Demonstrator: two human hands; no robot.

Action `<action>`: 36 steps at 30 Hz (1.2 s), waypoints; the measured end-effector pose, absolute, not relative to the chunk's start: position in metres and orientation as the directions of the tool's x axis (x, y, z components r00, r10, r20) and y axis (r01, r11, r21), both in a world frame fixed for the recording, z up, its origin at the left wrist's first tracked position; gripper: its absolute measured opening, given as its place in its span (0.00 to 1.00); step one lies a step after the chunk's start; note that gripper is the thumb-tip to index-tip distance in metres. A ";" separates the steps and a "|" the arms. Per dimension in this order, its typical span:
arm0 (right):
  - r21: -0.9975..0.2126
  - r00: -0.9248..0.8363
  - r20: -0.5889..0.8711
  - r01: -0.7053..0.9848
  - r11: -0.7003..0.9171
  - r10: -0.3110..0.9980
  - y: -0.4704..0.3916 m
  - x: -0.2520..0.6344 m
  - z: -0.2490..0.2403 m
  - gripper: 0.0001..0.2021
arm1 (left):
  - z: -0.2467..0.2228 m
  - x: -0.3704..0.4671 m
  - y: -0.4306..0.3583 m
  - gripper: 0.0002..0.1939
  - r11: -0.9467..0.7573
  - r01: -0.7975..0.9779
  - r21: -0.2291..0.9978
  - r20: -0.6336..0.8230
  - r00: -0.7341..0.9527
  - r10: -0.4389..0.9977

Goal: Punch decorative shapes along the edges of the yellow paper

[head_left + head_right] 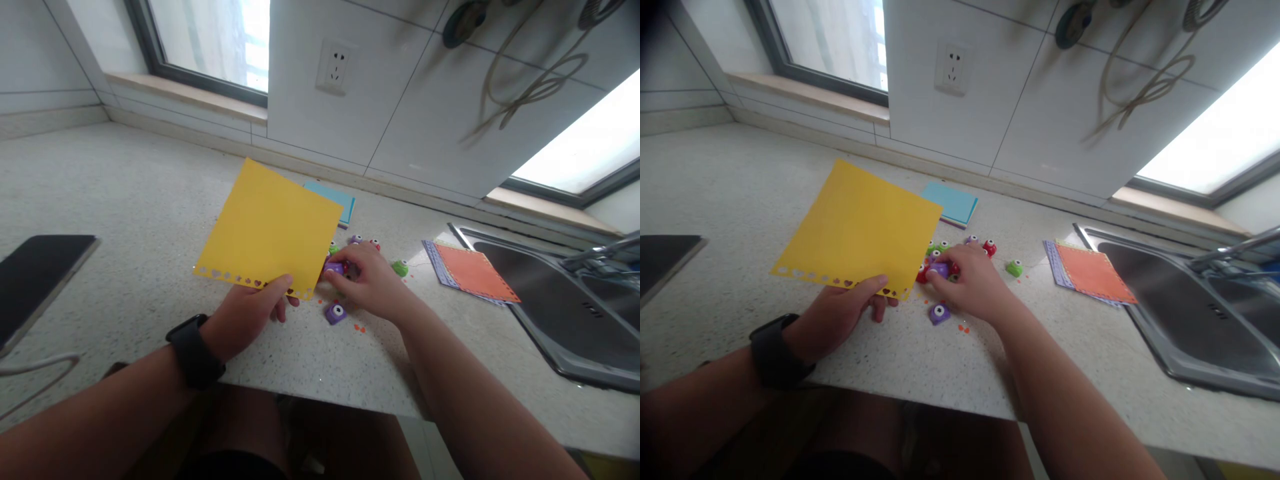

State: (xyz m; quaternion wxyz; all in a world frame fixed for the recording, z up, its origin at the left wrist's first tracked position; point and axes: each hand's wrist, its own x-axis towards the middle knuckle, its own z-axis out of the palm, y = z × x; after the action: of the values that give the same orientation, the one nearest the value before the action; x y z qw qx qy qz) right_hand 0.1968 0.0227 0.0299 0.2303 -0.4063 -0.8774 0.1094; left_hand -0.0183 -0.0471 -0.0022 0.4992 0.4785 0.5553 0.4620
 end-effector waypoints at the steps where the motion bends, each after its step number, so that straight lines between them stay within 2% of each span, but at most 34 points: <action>1: -0.368 -0.598 0.292 0.650 0.665 0.746 0.023 0.197 0.030 0.07 | -0.001 -0.018 -0.047 0.20 0.116 0.065 0.991 -0.114 -0.039 0.993; 4: -0.327 -0.672 0.225 0.629 0.705 0.705 0.022 0.196 0.031 0.09 | -0.001 -0.018 -0.046 0.19 0.111 0.075 0.991 -0.108 -0.035 0.993; 9: -0.280 -0.746 0.181 0.585 0.761 0.640 0.021 0.197 0.035 0.09 | -0.004 -0.021 -0.045 0.23 0.071 0.171 0.983 -0.072 -0.003 0.997; 17: -0.272 -0.773 0.153 0.566 0.778 0.616 0.018 0.197 0.038 0.11 | -0.001 -0.021 -0.047 0.20 0.126 0.183 0.975 -0.130 0.011 0.991; 22: -0.315 -0.769 0.157 0.555 0.770 0.619 0.019 0.199 0.039 0.11 | 0.002 -0.019 -0.046 0.19 0.132 0.181 0.975 -0.139 0.026 0.990; 24: -0.391 -0.769 0.186 0.513 0.764 0.612 0.021 0.200 0.039 0.11 | 0.002 -0.020 -0.046 0.18 0.140 0.179 0.974 -0.148 0.031 0.988; 26: -0.537 -0.734 0.215 0.462 0.706 0.644 0.024 0.201 0.037 0.11 | 0.002 -0.020 -0.046 0.18 0.148 0.178 0.973 -0.157 0.037 0.987; 29: -0.814 -0.517 0.177 0.402 0.420 0.838 0.030 0.205 0.034 0.13 | 0.001 -0.020 -0.046 0.16 0.146 0.167 0.975 -0.157 0.056 0.986; 31: -0.941 -0.335 0.097 0.276 0.197 0.937 0.035 0.208 0.032 0.18 | 0.001 -0.020 -0.046 0.13 0.133 0.139 0.981 -0.145 0.082 0.986; 34: -0.996 -0.272 0.002 0.080 0.025 0.962 0.039 0.211 0.031 0.29 | -0.001 -0.020 -0.045 0.05 0.110 0.080 0.991 -0.120 0.136 0.983; 36: -0.997 -0.295 -0.009 0.075 0.014 0.956 0.039 0.213 0.031 0.27 | -0.003 -0.020 -0.044 0.04 0.104 0.047 0.994 -0.110 0.169 0.979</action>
State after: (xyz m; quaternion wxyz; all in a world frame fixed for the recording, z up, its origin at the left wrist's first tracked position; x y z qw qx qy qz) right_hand 0.2127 0.0388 0.0309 0.4011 -0.4380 -0.5881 0.5490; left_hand -0.0198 -0.0442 -0.0033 0.5576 0.5229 0.4908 0.4181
